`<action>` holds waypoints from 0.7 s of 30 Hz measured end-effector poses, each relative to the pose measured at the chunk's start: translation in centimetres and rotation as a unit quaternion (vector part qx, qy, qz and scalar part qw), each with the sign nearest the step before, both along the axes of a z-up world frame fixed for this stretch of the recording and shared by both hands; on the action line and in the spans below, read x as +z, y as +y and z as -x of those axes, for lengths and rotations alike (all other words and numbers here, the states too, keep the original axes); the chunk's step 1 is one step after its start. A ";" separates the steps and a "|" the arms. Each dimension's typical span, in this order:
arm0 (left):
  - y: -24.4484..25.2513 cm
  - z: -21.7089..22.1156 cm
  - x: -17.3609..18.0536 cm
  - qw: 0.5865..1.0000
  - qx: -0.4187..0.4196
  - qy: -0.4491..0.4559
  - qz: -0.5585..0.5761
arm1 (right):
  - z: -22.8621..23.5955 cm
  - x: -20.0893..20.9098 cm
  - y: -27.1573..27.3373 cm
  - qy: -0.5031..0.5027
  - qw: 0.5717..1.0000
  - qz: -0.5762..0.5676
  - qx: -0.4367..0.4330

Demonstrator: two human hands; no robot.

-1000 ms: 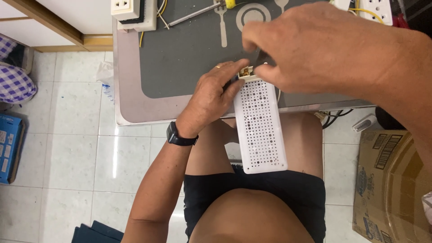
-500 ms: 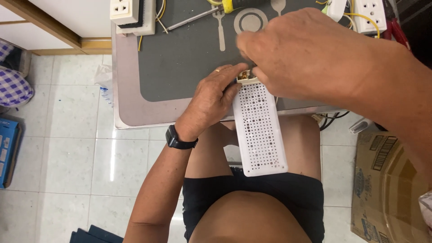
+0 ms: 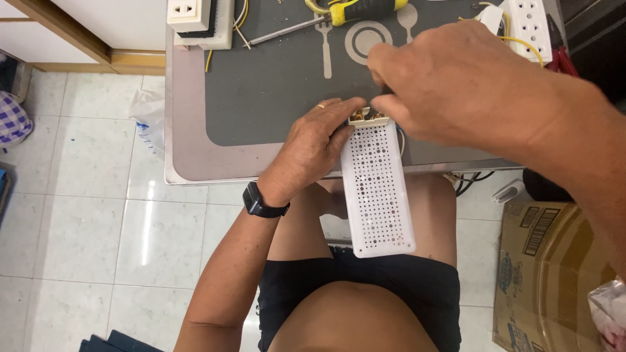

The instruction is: The person assembles an electrical component by inserting a small white plastic piece into a larger white perforated board. They use a screwdriver to tighten screws on the component and then connect a yellow wire to it.

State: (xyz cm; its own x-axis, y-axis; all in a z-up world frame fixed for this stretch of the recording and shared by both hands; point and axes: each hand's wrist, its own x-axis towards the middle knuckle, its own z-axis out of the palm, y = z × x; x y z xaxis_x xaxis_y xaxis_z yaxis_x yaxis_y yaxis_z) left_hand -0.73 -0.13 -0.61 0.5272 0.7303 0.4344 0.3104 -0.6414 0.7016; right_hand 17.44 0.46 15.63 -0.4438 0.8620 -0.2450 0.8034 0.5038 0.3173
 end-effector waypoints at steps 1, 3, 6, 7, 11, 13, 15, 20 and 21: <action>0.0 0.0 0.1 1.000 0.001 -0.001 0.000 | -0.3 -0.3 0.2 -0.001 1.000 0.000 0.001; 0.0 0.0 0.2 1.000 -0.003 0.005 -0.002 | -0.9 -1.0 0.6 -0.042 0.995 -0.079 0.045; 0.2 0.0 -0.1 1.000 -0.002 0.015 0.000 | -0.4 0.5 0.2 0.016 0.999 -0.021 -0.028; 0.2 0.0 0.0 1.000 -0.001 0.014 0.001 | -0.2 0.8 0.0 0.014 0.999 -0.021 -0.027; 0.1 0.0 0.1 1.000 0.003 0.013 0.011 | -0.7 0.1 -0.2 -0.013 0.999 0.025 -0.042; 0.2 -0.1 -0.1 1.000 0.009 0.015 0.011 | -1.3 -0.8 0.0 -0.045 0.999 -0.027 0.001; 0.2 0.0 -0.1 1.000 -0.001 0.001 -0.014 | -1.4 -1.2 0.4 -0.096 0.990 -0.099 0.029; 0.3 -0.1 0.4 1.000 -0.001 0.001 -0.003 | -0.3 0.4 -0.4 0.020 0.999 0.020 -0.030; 0.2 -0.1 0.6 1.000 -0.005 -0.008 -0.002 | -0.4 0.3 -0.5 -0.024 0.999 0.032 -0.033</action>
State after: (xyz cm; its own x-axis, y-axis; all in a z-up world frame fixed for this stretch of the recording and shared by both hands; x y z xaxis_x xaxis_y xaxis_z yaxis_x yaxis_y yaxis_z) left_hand -0.67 0.03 -0.01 0.5273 0.7230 0.4464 0.2920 -0.6476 0.7038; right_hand 17.83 -0.05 15.92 -0.3733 0.8709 -0.3196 0.8200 0.4709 0.3253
